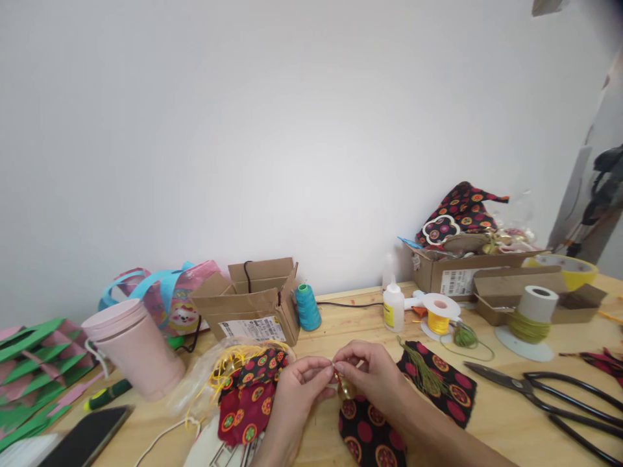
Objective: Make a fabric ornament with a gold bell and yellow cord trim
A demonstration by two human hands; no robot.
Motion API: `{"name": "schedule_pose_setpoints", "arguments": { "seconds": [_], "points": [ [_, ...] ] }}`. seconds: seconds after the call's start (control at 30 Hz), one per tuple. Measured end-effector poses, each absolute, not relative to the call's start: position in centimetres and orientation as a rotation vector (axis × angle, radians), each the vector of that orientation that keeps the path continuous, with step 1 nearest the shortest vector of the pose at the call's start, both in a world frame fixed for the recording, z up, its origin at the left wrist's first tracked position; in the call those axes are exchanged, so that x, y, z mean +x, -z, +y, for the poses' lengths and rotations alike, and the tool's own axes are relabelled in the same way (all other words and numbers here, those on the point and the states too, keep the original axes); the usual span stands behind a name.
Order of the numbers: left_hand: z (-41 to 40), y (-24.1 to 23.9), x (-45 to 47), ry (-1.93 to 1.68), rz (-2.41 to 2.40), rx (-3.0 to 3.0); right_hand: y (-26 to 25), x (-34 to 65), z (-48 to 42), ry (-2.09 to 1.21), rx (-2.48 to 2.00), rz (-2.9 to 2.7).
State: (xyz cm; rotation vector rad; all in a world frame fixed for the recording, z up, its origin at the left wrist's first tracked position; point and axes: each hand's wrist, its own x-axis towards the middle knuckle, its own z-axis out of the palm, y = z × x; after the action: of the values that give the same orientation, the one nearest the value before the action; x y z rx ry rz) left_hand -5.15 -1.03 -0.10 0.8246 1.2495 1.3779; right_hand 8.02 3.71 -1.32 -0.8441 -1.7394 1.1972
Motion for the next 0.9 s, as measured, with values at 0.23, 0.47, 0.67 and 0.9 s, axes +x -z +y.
{"name": "schedule_pose_setpoints", "arguments": {
  "seconds": [0.23,0.47,0.67,0.9],
  "points": [
    [-0.72,0.97,-5.65,-1.383,1.256,0.822,1.46,8.23,3.85,-1.187,-0.836,-1.801],
    [-0.40,1.18,-5.63,-1.402,1.278,0.899,0.95,8.40,3.53,-1.040,-0.892,-1.906],
    [-0.54,0.87,-5.48,-1.375,1.312,0.946,1.58,8.12,3.51,-1.139,-0.945,-1.836],
    [-0.67,0.82,-5.28,-1.326,1.321,1.012,1.75,7.92,3.60,-1.198,-0.983,-1.778]
  ]
}}
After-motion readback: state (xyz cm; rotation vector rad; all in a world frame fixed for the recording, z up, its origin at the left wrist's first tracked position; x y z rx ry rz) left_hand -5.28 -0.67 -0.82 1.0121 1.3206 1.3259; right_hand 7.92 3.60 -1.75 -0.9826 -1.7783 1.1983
